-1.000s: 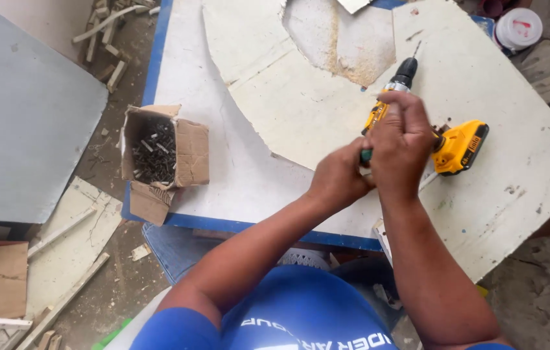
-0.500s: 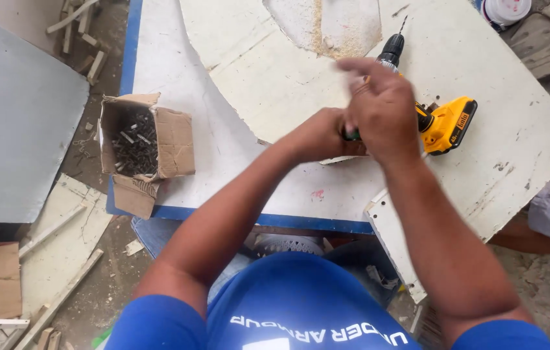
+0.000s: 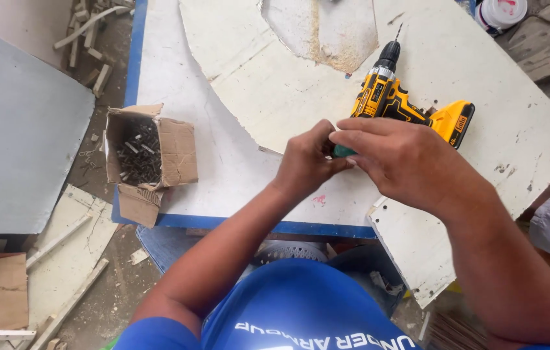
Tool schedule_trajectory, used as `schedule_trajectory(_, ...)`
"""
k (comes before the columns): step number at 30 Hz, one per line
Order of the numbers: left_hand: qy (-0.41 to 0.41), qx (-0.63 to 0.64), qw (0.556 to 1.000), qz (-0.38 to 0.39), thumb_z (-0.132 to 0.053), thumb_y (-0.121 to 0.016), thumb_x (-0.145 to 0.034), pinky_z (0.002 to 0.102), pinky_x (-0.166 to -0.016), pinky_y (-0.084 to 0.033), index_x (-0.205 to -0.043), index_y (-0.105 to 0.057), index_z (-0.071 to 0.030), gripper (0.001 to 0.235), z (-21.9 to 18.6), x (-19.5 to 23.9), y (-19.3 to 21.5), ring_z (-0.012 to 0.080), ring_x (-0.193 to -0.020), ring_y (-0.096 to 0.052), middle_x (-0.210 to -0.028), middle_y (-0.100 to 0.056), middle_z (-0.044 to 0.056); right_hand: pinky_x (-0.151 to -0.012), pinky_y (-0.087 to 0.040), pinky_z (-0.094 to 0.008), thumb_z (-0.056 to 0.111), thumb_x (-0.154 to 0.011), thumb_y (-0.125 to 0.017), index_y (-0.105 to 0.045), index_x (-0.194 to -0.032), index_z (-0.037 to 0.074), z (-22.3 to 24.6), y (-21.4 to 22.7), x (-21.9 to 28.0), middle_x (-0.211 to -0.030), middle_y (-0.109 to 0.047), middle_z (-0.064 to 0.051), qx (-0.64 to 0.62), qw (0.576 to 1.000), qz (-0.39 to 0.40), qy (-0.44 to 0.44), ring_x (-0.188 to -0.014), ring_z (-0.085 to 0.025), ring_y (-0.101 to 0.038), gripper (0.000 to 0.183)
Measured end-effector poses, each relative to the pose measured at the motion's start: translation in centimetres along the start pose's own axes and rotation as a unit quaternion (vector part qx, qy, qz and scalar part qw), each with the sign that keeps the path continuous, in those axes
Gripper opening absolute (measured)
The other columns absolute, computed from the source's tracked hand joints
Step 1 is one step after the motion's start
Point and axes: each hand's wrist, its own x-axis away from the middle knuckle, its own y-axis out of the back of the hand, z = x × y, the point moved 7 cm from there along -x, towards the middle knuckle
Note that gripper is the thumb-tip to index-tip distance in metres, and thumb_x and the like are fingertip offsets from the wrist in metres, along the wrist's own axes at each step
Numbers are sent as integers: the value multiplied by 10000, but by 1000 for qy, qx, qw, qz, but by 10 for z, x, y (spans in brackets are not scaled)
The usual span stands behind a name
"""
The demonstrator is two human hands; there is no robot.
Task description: A person uses a power drill and a screwdriver to fasten screws into a white panel on a workbench.
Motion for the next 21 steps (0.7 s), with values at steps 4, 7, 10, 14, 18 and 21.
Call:
schedule_trajectory(4, -19, -2, 999, -34, -184, -838, -845, 322, -591, -517, -1019, -524, -103, 368, -12, 2, -16, 174, -702, -604, -858, -635, 56, -958, -567, -405, -65, -866, -667, -673, -1260, 37, 1, -6, -1, -1306, -717, -151, 28, 999, 13, 31, -1158, -283, -706, 407)
schedule_trajectory(7, 45, 34, 995, -82, 15, -611, -774, 304, -581, -570, -1091, -513, -105, 353, -7, 4, -30, 212, -710, -648, -902, -631, 78, -659, -568, -385, 20, -810, -771, -628, -1015, 75, 3, -16, -2, -924, -709, -41, 156, 988, 12, 8, -818, -250, -702, 256)
schedule_trajectory(10, 37, 14, 986, -164, -127, -665, -893, 397, -708, -517, -1093, -565, -146, 224, -15, 2, -28, 223, -817, -653, -1007, -668, 20, -514, -491, -348, 700, -1012, -637, -587, -898, 199, -14, -23, -1, -678, -641, 36, 345, 934, 32, -84, -609, -180, -661, 516)
schedule_trajectory(14, 62, 51, 983, -166, -121, -644, -912, 350, -709, -513, -1038, -603, -108, 133, -12, 6, -29, 177, -847, -629, -950, -663, 36, -497, -445, -321, 746, -1007, -626, -634, -838, 267, -8, -19, -6, -662, -618, 71, 395, 917, -3, -55, -605, -145, -643, 508)
schedule_trajectory(18, -4, -21, 997, -75, -140, -552, -859, 443, -685, -516, -1047, -608, -118, 197, 16, 8, -56, 272, -779, -663, -939, -688, 85, -715, -560, -437, 456, -985, -577, -621, -1122, 236, -17, -36, -8, -1003, -682, -5, 224, 930, 287, -37, -863, -261, -650, 264)
schedule_trajectory(21, -49, 31, 995, -81, -11, -572, -862, 347, -596, -507, -903, -600, -94, 97, 12, 11, -56, 214, -689, -606, -790, -640, 50, -623, -599, -424, 52, -755, -717, -526, -1218, 184, -34, -60, 19, -1106, -602, -2, 274, 882, 364, 120, -831, -205, -651, 518)
